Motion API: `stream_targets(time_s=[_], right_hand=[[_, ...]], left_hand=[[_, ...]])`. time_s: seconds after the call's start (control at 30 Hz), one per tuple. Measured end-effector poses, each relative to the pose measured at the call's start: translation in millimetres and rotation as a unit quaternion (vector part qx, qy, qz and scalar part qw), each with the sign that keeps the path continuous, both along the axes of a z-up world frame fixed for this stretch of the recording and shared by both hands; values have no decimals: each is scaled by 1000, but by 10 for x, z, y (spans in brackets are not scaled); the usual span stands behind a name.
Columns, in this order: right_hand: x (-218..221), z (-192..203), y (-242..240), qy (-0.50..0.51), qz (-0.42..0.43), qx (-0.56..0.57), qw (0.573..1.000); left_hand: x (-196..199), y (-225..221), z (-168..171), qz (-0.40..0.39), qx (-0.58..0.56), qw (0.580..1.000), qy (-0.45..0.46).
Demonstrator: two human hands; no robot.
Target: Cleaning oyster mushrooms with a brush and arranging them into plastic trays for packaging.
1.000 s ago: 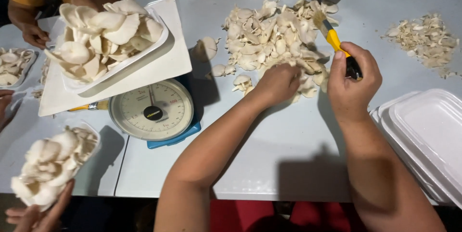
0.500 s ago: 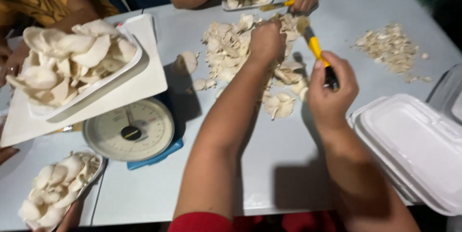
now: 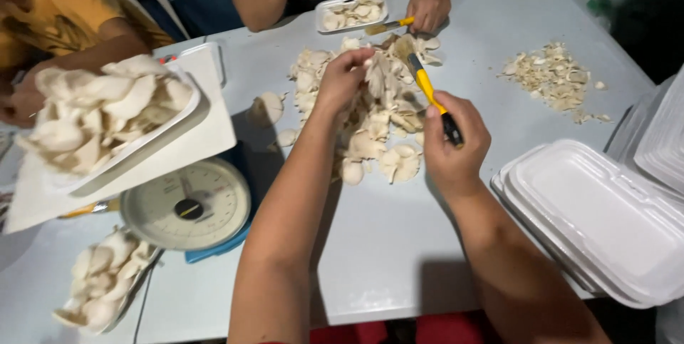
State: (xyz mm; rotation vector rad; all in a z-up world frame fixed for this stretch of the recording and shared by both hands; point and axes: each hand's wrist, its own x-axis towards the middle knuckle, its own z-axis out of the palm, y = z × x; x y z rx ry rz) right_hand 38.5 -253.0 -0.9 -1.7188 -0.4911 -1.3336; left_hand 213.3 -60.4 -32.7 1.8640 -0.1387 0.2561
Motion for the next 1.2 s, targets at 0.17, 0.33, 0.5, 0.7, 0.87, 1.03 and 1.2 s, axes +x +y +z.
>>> stream_targets(time_s=[0.17, 0.33, 0.5, 0.7, 0.87, 1.03, 1.2], right_hand=[[-88, 46, 115, 152, 205, 181, 950], [15, -113, 132, 222, 270, 226, 909], [33, -48, -1, 188, 218, 217, 933], [45, -134, 144, 267, 392, 324, 818], [164, -190, 18, 287, 238, 170, 912], [99, -130, 84, 295, 265, 253, 882], [22, -185, 240, 325, 405, 315, 795]], left_hand=[[-688, 369, -90, -82, -350, 933, 25], [-1056, 611, -102, -77, -374, 924, -23], [-1312, 750, -77, -44, -360, 930, -56], [-1604, 827, -86, -33, -380, 922, -64], [-1656, 947, -246, -30, -427, 902, -60], [-1793, 894, -253, -33, -425, 903, -54], [-1822, 816, -300, -39, -401, 914, -49]])
